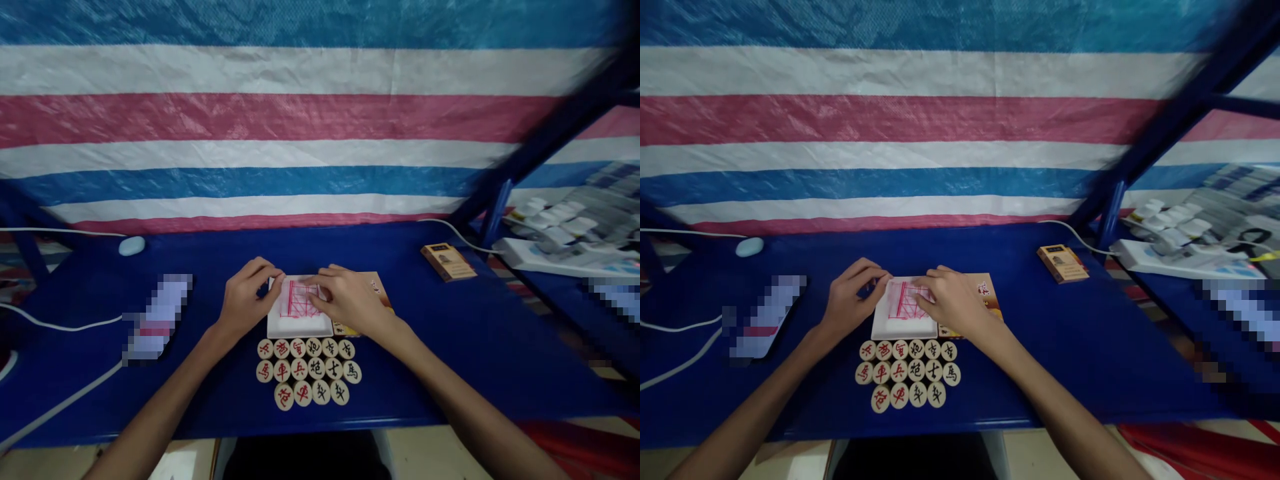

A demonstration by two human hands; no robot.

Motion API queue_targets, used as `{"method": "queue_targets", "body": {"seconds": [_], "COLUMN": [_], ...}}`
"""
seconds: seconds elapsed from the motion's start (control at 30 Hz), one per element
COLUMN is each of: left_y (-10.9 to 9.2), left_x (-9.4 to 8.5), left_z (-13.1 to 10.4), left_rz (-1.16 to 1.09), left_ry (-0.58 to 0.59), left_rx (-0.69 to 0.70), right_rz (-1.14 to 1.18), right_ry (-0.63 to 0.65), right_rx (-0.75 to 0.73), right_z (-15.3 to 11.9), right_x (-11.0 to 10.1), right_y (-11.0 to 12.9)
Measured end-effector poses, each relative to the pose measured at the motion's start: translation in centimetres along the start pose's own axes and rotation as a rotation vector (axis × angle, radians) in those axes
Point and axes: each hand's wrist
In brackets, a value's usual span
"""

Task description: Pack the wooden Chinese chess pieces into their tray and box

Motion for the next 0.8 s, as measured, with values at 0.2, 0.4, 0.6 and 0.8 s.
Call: {"method": "queue_targets", "body": {"seconds": [0.2, 0.4, 0.6, 0.8], "left_y": [0.8, 0.8, 1.0, 0.9], "left_x": [0.1, 0.5, 0.2, 0.1], "left_z": [-1.2, -1.1, -0.7, -0.6], "left_rz": [0.026, 0.046, 0.073, 0.090], "left_ry": [-0.062, -0.063, -0.080, -0.075], "left_rx": [-0.033, -0.033, -0.046, -0.042], "right_rz": [-0.041, -0.077, -0.080, -0.068], "right_ry": [-0.028, -0.019, -0.003, 0.021], "right_rx": [0.067, 0.117, 0.128, 0.141], "right_z": [-1.2, -0.9, -0.8, -0.7], "right_x": [0.9, 0.9, 1.4, 1.3], "right_y": [0.4, 1.0, 0.9, 0.7]}}
Point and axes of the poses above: each hand's wrist, its own z-axis towards the middle knuckle, its own x-axis out of the palm, y = z × x, and after that the axes turned 7 degrees about -x, right-handed
